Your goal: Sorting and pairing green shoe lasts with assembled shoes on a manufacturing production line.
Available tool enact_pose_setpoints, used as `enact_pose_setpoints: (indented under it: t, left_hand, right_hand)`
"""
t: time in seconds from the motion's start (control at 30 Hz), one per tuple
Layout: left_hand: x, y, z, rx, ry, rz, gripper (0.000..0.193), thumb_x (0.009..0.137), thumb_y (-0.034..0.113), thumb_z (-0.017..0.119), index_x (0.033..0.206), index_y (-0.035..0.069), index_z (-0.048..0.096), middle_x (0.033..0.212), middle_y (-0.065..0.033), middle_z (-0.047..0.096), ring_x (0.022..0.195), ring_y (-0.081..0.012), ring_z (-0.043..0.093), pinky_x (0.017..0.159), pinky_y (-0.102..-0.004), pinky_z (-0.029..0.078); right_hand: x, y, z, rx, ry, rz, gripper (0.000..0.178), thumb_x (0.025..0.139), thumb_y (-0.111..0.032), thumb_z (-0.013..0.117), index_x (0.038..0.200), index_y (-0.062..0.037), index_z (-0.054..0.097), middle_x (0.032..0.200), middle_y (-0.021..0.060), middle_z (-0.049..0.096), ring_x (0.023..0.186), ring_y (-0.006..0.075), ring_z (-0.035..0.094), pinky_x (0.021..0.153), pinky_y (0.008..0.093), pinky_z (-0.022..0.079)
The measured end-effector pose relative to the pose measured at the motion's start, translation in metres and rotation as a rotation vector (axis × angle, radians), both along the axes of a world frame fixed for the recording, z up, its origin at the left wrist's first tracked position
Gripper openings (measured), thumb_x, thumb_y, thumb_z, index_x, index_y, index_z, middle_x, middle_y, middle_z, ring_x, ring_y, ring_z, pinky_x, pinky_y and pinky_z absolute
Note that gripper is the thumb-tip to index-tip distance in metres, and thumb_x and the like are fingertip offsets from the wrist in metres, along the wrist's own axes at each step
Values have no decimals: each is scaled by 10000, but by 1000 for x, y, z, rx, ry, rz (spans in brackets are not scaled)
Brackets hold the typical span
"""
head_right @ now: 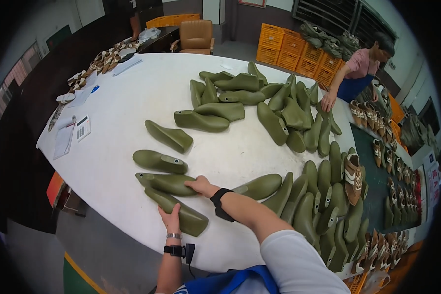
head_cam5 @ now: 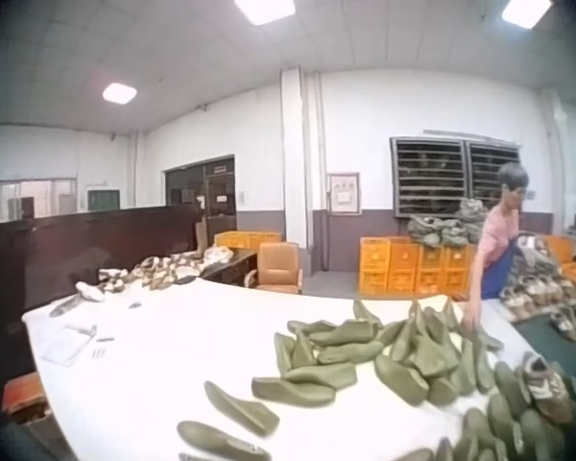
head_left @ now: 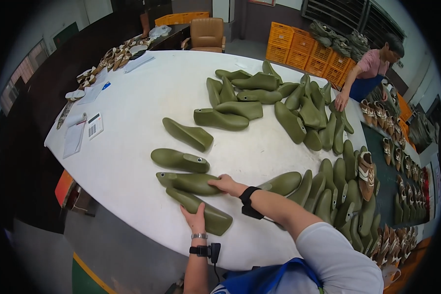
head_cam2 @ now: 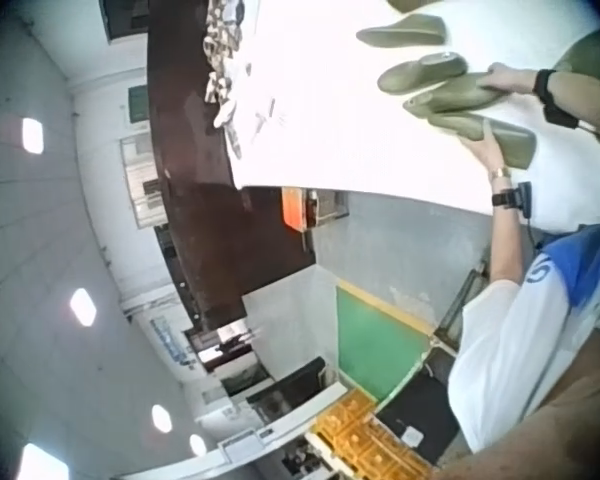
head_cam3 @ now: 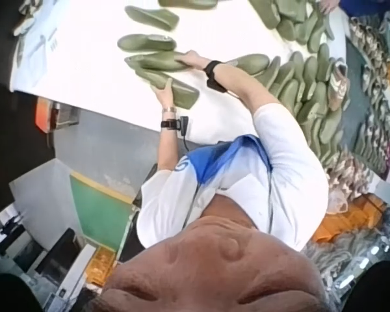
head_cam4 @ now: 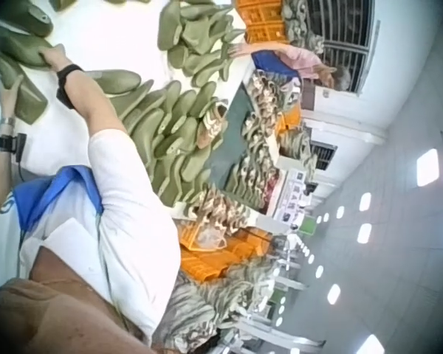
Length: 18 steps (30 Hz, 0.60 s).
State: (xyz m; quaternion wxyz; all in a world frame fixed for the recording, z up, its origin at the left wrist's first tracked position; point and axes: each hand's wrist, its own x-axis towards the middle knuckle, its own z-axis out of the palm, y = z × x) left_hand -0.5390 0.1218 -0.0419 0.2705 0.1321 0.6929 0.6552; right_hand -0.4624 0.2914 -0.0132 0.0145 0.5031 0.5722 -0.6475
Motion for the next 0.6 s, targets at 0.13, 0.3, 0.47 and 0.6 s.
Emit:
enact_pose_setpoints:
  t: [0.13, 0.3, 0.47, 0.6]
  left_hand:
    - [-6, 1, -2, 28, -118, 57, 609, 727, 105, 676, 1216, -62, 355, 1145, -148, 494, 994, -221, 501, 872, -302, 395]
    - [7, 7, 9, 157, -316, -62, 440, 758, 53, 631, 1141, -51, 440, 1055, -117, 554, 926, -185, 534, 793, -289, 437]
    - [31, 19, 72, 324, -718, -370, 394, 844, 248, 531, 1148, 5, 468, 1110, -103, 540, 998, -238, 526, 865, -368, 432]
    - [76, 99, 120, 323, -942, -677, 414, 882, 354, 472, 1161, 48, 476, 1143, -85, 538, 1053, -252, 504, 924, -399, 395]
  right_hand:
    - [-10, -6, -4, -401, 177, 32, 585, 746, -458, 646, 1142, -55, 497, 1082, 50, 532, 993, 165, 484, 736, 312, 468]
    - [25, -18, 14, -383, 461, -172, 557, 760, -232, 677, 1157, 46, 403, 1123, 141, 501, 1015, 230, 520, 814, 399, 484]
    - [139, -7, 48, -432, 544, -381, 451, 778, -236, 654, 1116, 17, 494, 1063, 107, 559, 945, 188, 547, 776, 395, 484]
    - [259, 7, 101, -251, 692, -637, 375, 787, -219, 639, 1081, -17, 526, 996, 70, 593, 864, 168, 590, 703, 324, 513]
